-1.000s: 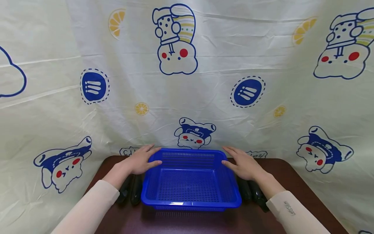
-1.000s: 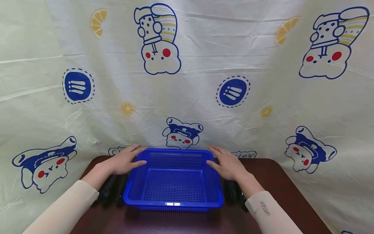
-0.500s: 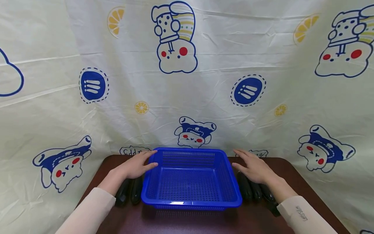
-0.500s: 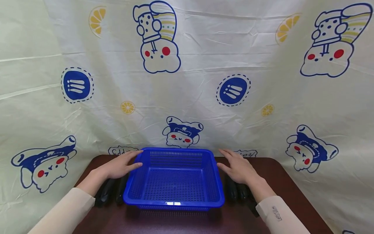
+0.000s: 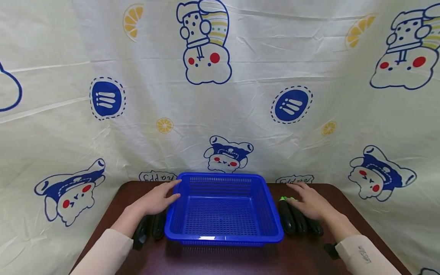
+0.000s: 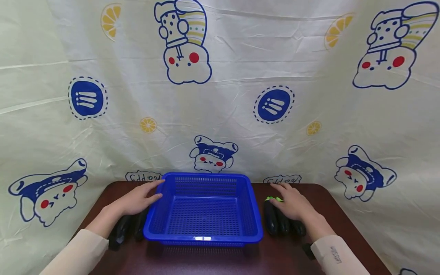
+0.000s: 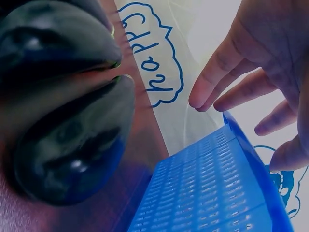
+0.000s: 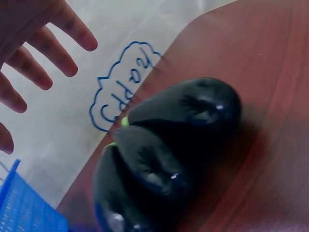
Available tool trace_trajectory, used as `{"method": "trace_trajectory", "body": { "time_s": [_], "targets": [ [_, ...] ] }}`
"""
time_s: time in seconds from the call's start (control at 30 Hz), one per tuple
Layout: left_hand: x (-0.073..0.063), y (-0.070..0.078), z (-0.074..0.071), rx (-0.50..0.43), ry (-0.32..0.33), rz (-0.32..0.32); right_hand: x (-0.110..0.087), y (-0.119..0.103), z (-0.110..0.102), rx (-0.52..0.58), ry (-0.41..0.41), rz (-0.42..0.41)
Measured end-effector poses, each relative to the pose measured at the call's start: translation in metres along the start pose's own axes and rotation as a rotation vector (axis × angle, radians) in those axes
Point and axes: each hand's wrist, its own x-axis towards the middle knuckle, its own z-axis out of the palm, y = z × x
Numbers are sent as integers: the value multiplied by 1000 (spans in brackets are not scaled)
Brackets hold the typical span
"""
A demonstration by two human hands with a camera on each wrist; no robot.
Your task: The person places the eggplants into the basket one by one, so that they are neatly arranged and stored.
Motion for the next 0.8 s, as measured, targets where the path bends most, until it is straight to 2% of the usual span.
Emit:
{"method": "trace_trajectory", "body": {
  "time_s": [0.3, 0.5, 0.8],
  "targets": [
    [-5, -3, 11, -78, 23, -34, -8, 28, 15, 13, -29, 61],
    [-9, -4, 19, -148, 42, -49, -12, 40, 23, 41, -75, 119],
    [-13, -3, 32, -303, 94, -143, -14, 46, 27, 63, -102, 133]
  ]
}}
